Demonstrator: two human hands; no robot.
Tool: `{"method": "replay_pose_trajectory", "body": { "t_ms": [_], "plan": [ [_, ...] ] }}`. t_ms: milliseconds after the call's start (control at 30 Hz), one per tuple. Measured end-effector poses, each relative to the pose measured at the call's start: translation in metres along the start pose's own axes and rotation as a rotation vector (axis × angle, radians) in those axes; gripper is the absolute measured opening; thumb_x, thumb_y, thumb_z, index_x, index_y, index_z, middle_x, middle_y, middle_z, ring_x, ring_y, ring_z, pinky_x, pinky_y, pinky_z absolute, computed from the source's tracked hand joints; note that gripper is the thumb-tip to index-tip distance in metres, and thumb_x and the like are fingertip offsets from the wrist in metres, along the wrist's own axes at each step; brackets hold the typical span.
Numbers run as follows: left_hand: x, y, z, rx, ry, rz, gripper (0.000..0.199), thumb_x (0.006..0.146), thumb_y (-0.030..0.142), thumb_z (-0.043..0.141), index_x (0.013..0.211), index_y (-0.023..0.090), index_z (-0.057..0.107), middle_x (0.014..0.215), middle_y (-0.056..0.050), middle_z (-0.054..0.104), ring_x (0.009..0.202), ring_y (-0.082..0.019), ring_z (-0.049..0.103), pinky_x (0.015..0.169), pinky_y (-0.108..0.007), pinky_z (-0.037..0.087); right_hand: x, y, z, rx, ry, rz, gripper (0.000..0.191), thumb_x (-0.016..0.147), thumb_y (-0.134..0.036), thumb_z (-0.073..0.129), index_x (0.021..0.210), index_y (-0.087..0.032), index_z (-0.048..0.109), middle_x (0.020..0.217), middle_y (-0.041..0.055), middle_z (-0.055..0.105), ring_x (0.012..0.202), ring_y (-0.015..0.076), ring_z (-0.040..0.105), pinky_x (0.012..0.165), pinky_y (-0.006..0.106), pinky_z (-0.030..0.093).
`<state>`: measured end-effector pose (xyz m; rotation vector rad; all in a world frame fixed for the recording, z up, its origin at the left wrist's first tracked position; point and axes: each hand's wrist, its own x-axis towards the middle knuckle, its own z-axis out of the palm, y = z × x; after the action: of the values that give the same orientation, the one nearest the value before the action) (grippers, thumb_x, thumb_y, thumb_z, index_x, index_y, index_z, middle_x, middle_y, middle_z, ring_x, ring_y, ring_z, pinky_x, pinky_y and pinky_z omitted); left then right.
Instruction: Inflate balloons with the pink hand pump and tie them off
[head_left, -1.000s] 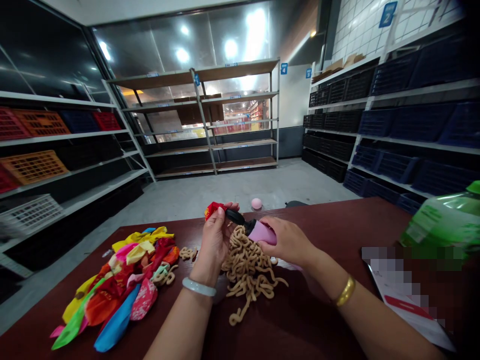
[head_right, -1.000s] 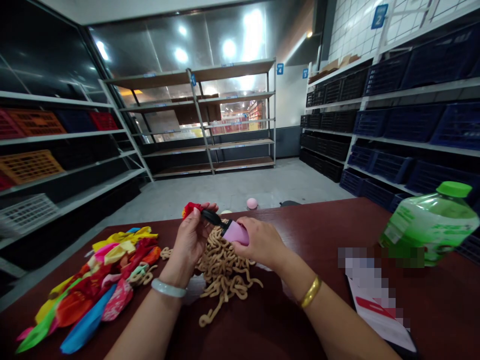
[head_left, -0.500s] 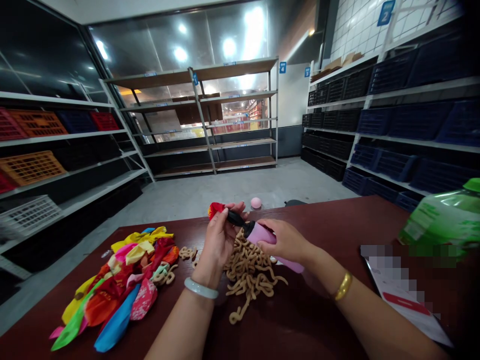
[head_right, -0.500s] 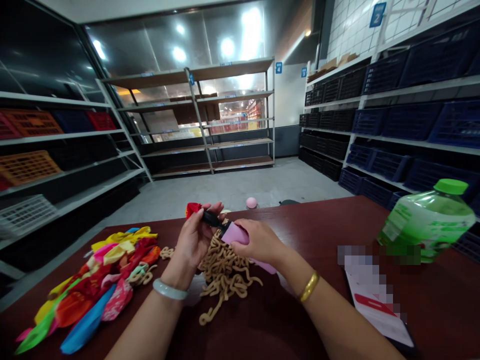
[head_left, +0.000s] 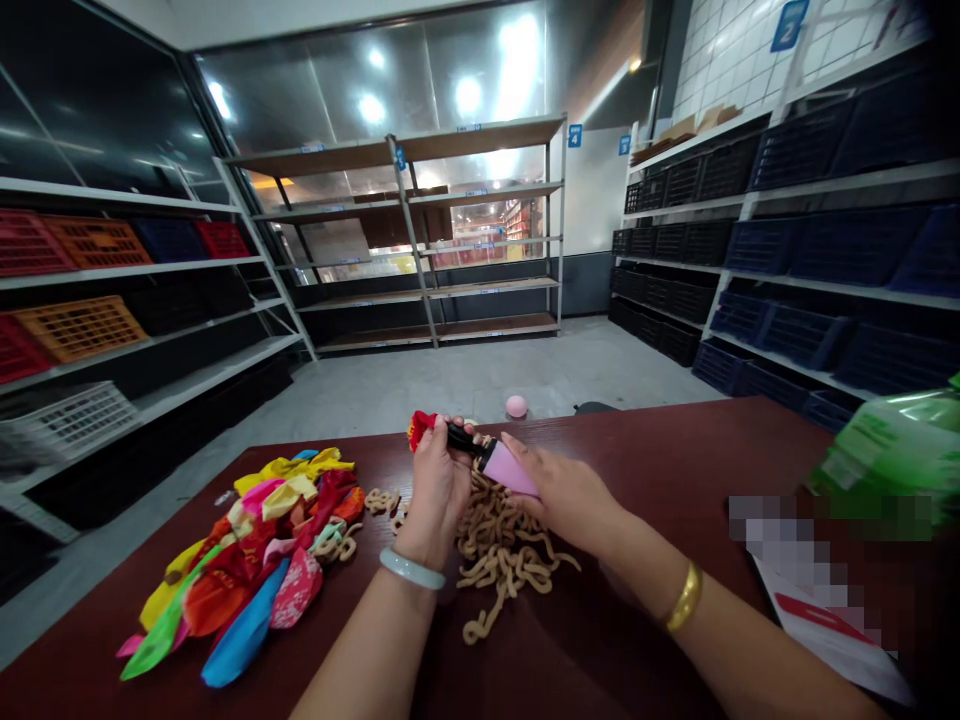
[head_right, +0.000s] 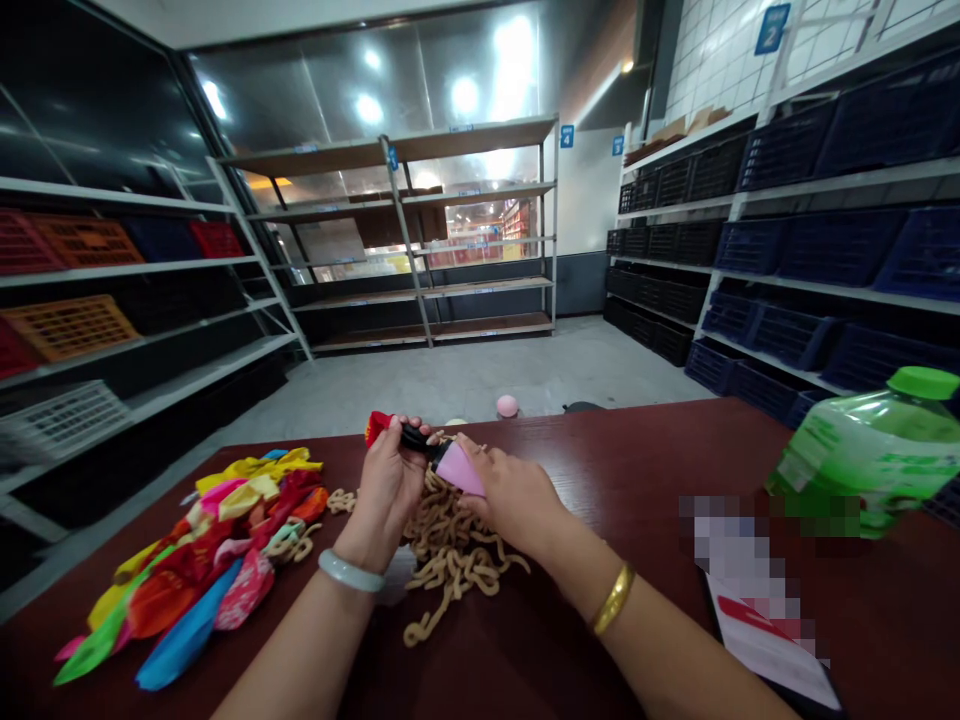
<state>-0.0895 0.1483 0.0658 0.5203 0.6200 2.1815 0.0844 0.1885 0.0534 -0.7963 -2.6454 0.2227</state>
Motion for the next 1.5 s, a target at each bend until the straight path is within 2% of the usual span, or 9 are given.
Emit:
{"method": "replay_pose_trajectory", "body": {
  "t_ms": [100,267,367,600,800,900,1033,1333,1500],
  "plan": [
    [0.014,0.019,-0.011,-0.024,0.088,0.070,0.011,0.087,0.020,0.059,0.079,0.016,0.053,0.075,-0.002,0.057,0.067,-0.015,0.058,0.060,-0.029,0.048,0.000,0.003,0.000,-0.070,0.013,-0.038,0.067,0.092,-0.043,0.050,0.151,-0.024,0.025,0.119,0.0133,0.063,0.098,0.0284,0.064,0.075,0.038,0.047],
    [0.033,0.058,-0.030,-0.071,0.140,0.185,0.012,0.090,0.019,0.054,0.079,0.015,0.053,0.072,-0.002,0.056,0.064,-0.014,0.057,0.058,-0.027,0.046,0.002,0.019,-0.006,-0.108,0.001,-0.090,0.066,0.089,-0.048,0.052,0.148,-0.027,0.033,0.111,0.0098,0.066,0.094,0.0266,0.065,0.074,0.035,0.046],
    [0.039,0.066,-0.037,-0.064,0.155,0.232,0.009,0.089,0.021,0.057,0.083,0.015,0.055,0.072,-0.001,0.056,0.063,-0.013,0.057,0.057,-0.026,0.045,0.002,0.023,-0.006,-0.130,-0.001,-0.090,0.067,0.086,-0.046,0.056,0.147,-0.028,0.035,0.109,0.0087,0.067,0.093,0.0267,0.065,0.072,0.035,0.045],
    [0.031,0.031,-0.027,-0.033,0.159,0.208,0.015,0.080,0.019,0.064,0.078,0.017,0.050,0.070,0.001,0.057,0.062,-0.012,0.059,0.059,-0.026,0.046,0.004,0.021,0.000,-0.269,-0.010,0.082,0.057,0.082,-0.048,0.061,0.130,-0.022,0.048,0.100,0.0109,0.069,0.083,0.0263,0.067,0.064,0.032,0.042],
    [-0.010,-0.017,0.007,-0.001,0.094,0.065,0.017,0.082,0.026,0.064,0.087,0.018,0.049,0.082,-0.003,0.063,0.077,-0.018,0.066,0.078,-0.041,0.053,0.004,0.007,-0.002,-0.277,0.023,0.162,0.037,0.081,-0.038,0.062,0.111,-0.019,0.051,0.094,0.0090,0.069,0.081,0.0249,0.067,0.062,0.031,0.041],
    [-0.027,-0.027,0.019,0.008,0.033,0.048,0.018,0.083,0.028,0.064,0.085,0.018,0.050,0.076,0.001,0.058,0.068,-0.013,0.061,0.077,-0.038,0.053,0.002,-0.002,-0.004,-0.280,0.083,0.179,0.028,0.079,-0.032,0.063,0.100,-0.020,0.051,0.090,0.0078,0.068,0.079,0.0241,0.066,0.060,0.030,0.039],
    [-0.026,-0.017,0.021,0.047,0.063,0.130,0.018,0.082,0.025,0.065,0.084,0.018,0.048,0.077,0.000,0.057,0.066,-0.011,0.058,0.068,-0.028,0.050,0.002,-0.006,-0.005,-0.258,0.109,0.155,0.029,0.079,-0.035,0.063,0.100,-0.021,0.050,0.090,0.0073,0.068,0.076,0.0232,0.066,0.058,0.029,0.037],
    [0.023,0.047,-0.015,0.074,0.187,0.340,0.018,0.083,0.027,0.060,0.080,0.019,0.045,0.069,0.002,0.052,0.059,-0.012,0.053,0.056,-0.026,0.044,0.007,0.020,-0.008,-0.278,0.054,0.112,0.030,0.076,-0.034,0.063,0.102,-0.021,0.053,0.089,0.0064,0.069,0.075,0.0240,0.066,0.057,0.029,0.037],
    [0.014,0.032,-0.007,0.073,0.225,0.353,0.016,0.083,0.027,0.058,0.080,0.019,0.045,0.067,0.003,0.051,0.058,-0.011,0.053,0.056,-0.025,0.043,0.005,0.015,-0.014,-0.286,0.018,0.124,0.032,0.075,-0.032,0.061,0.104,-0.020,0.054,0.092,0.0089,0.068,0.078,0.0251,0.067,0.061,0.030,0.040]
  ]
}}
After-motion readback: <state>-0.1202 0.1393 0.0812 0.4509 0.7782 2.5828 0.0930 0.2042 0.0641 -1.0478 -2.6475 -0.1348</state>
